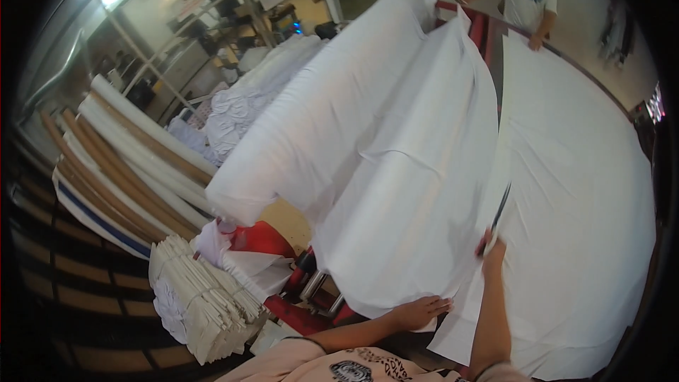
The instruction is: Aligning large sheets of fabric on a table and cutting them with scissors.
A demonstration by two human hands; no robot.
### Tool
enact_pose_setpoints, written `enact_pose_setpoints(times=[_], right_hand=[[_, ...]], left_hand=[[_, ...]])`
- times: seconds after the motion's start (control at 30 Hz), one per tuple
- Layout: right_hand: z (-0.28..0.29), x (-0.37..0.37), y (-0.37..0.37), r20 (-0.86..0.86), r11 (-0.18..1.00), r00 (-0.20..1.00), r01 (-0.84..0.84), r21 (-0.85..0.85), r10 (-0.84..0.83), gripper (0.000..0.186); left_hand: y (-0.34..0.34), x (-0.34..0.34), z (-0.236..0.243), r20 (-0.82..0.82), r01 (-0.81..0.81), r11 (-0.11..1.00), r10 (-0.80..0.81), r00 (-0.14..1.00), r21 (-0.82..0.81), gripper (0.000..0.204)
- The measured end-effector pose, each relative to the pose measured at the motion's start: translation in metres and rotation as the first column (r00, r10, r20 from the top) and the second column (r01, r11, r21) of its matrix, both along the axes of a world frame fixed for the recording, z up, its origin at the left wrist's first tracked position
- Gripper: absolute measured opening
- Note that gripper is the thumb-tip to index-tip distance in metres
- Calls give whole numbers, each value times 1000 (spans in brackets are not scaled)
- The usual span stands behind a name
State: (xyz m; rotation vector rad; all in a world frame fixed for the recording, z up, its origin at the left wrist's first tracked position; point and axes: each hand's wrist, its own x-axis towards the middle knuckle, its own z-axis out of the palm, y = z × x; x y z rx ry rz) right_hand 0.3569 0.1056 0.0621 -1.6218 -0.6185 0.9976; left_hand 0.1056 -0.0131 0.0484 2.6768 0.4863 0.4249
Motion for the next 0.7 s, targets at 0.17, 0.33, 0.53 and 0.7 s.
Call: enact_pose_setpoints(times=[0.17, 0.33, 0.53, 0.7], right_hand=[[15, -40, -216, 219, 971, 961, -126, -203, 170, 37], [43, -59, -371, 587, 900, 701, -191, -391, 404, 48], [52, -82, -433, 621, 812, 545, -224, -539, 563, 56], [46, -96, -436, 620, 791, 500, -292, -537, 605, 47]], left_hand=[[46, -38, -10, 287, 76, 995, -53, 957, -68, 47], [165, -209, 13, 183, -364, 907, 329, 926, 211, 31], [191, -389, 110, 276, -833, 493, 788, 550, 252, 44], [127, -224, 93, 253, -865, 492, 829, 499, 94, 54]])
